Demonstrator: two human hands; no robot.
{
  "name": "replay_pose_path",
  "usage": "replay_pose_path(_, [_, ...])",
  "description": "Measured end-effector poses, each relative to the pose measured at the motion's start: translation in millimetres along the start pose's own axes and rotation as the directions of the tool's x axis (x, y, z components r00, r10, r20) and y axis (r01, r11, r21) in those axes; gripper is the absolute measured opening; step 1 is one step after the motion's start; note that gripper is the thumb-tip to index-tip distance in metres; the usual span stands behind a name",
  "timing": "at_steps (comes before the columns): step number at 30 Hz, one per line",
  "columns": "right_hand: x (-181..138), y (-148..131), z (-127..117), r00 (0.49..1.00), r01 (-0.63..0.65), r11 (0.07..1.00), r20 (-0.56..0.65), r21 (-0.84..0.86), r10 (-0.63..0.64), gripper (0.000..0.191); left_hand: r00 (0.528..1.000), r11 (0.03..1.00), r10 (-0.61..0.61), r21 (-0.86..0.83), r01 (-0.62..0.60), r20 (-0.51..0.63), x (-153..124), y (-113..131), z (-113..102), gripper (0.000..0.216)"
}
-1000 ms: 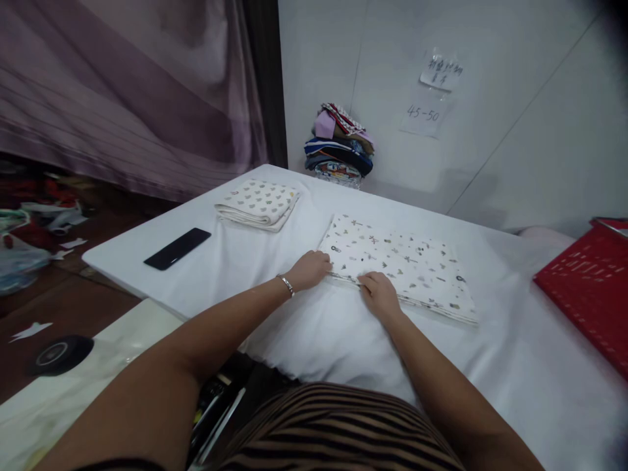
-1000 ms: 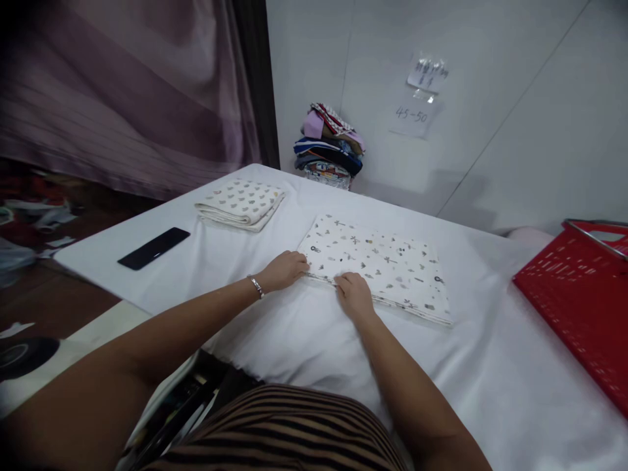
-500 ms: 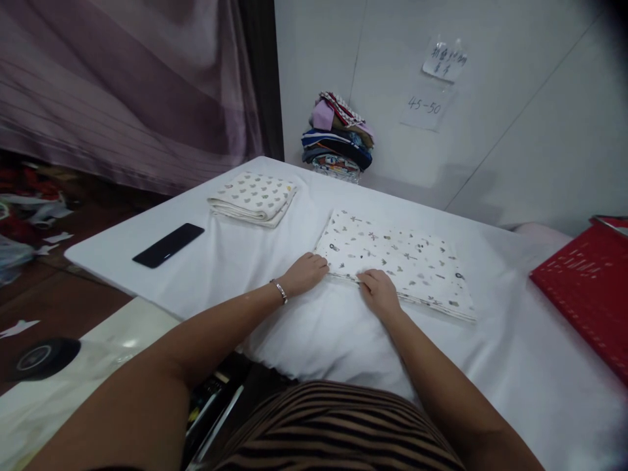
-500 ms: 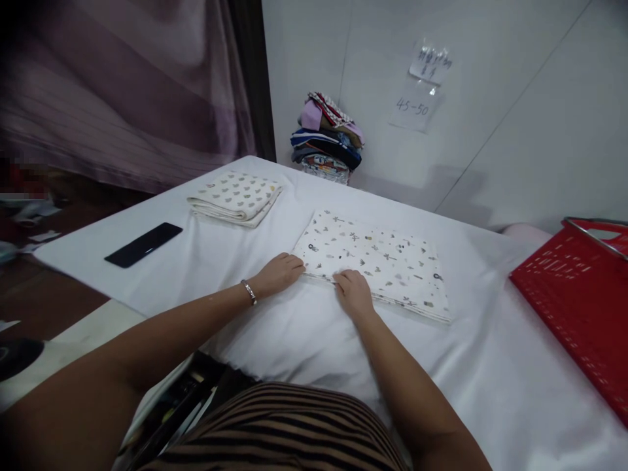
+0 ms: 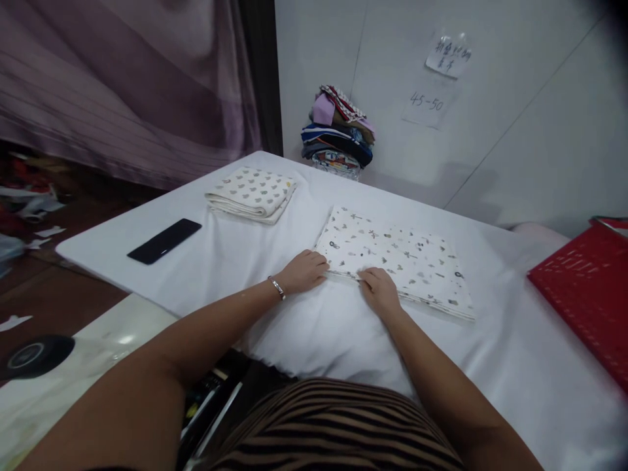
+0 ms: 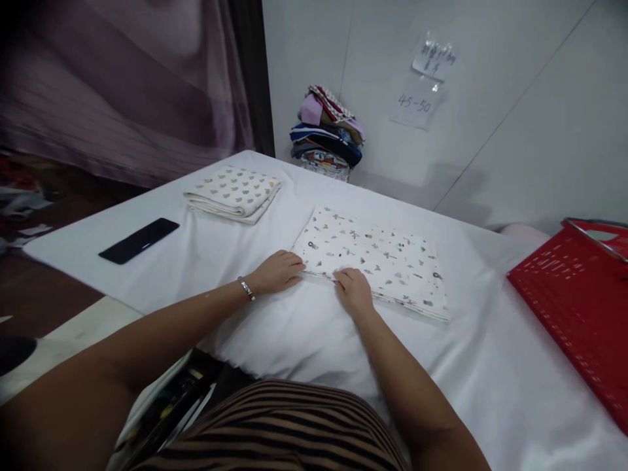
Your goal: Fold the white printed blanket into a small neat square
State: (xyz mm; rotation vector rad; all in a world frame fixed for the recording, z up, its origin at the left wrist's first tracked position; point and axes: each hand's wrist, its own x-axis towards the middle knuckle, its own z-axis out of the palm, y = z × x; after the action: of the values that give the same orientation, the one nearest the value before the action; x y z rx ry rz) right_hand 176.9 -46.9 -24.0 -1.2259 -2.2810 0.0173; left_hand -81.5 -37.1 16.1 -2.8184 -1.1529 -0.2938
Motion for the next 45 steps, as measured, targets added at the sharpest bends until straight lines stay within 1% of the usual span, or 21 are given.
replay_pose_path(5, [0, 0, -1, 1.000, -0.027, 0.998, -0.011, 0.063, 0.028, 0.023, 0.999, 0.999, -0.046, -0.005, 0.046, 0.016, 2, 0, 1, 0.019])
replay_pose_path(10, [1, 0, -1, 0.998, -0.056, 0.992, -0.027, 0.110, 0.060, 0.021, 0.998, 0.998, -0.065, 0.014, 0.065, -0.009, 5, 3, 4, 0.025])
replay_pose_path(13, [3, 1, -2, 0.996, -0.092, 0.986, -0.005, 0.137, 0.094, 0.021, 0.997, 0.996, -0.080, 0.036, 0.081, -0.022, 7, 6, 6, 0.027])
replay_pose_path(18, [8, 2, -6, 0.991, -0.128, 0.982, 0.054, 0.140, 0.122, 0.020, 0.992, 0.990, -0.124, 0.064, 0.125, -0.030, 11, 9, 7, 0.024])
replay_pose_path(23, [11, 3, -6, 0.986, -0.151, 0.978, 0.093, 0.145, 0.138, 0.019, 0.995, 0.994, -0.095, 0.057, 0.097, -0.036, 13, 7, 6, 0.023])
replay_pose_path(28, [11, 5, -5, 0.981, -0.174, 0.974, 0.115, 0.147, 0.158, 0.020, 0.997, 0.993, -0.067, 0.094, 0.069, -0.026, 11, 6, 6, 0.020])
replay_pose_path(32, [8, 2, -4, 0.988, -0.144, 0.976, 0.072, 0.164, 0.134, 0.020, 0.996, 0.988, -0.071, 0.133, 0.077, -0.049, 11, 0, 3, 0.025])
replay_pose_path(35, [6, -2, -4, 0.994, -0.091, 0.982, -0.045, 0.167, 0.100, 0.021, 0.992, 0.983, -0.008, 0.181, 0.031, -0.128, 12, -12, -3, 0.028])
replay_pose_path(37, [6, -6, -3, 0.992, -0.049, 0.992, -0.114, 0.120, 0.062, 0.022, 0.981, 0.977, 0.027, 0.211, 0.014, -0.194, 13, -19, -5, 0.030])
replay_pose_path(39, [6, -8, -1, 0.995, -0.004, 0.999, -0.097, 0.045, 0.008, 0.022, 0.976, 0.975, 0.061, 0.224, -0.012, -0.211, 10, -24, -2, 0.029])
replay_pose_path(41, [7, -9, 1, 0.999, 0.029, 1.000, -0.026, -0.011, -0.029, 0.022, 0.980, 0.974, 0.092, 0.221, -0.051, -0.179, 5, -25, 4, 0.026])
replay_pose_path(43, [7, -8, 3, 0.999, 0.032, 0.999, 0.021, -0.036, -0.031, 0.022, 0.984, 0.976, 0.093, 0.212, -0.060, -0.152, 0, -24, 11, 0.025])
replay_pose_path(45, [8, -6, 2, 0.999, 0.023, 0.999, 0.028, -0.045, -0.022, 0.022, 0.985, 0.978, 0.067, 0.206, -0.034, -0.156, -3, -21, 15, 0.025])
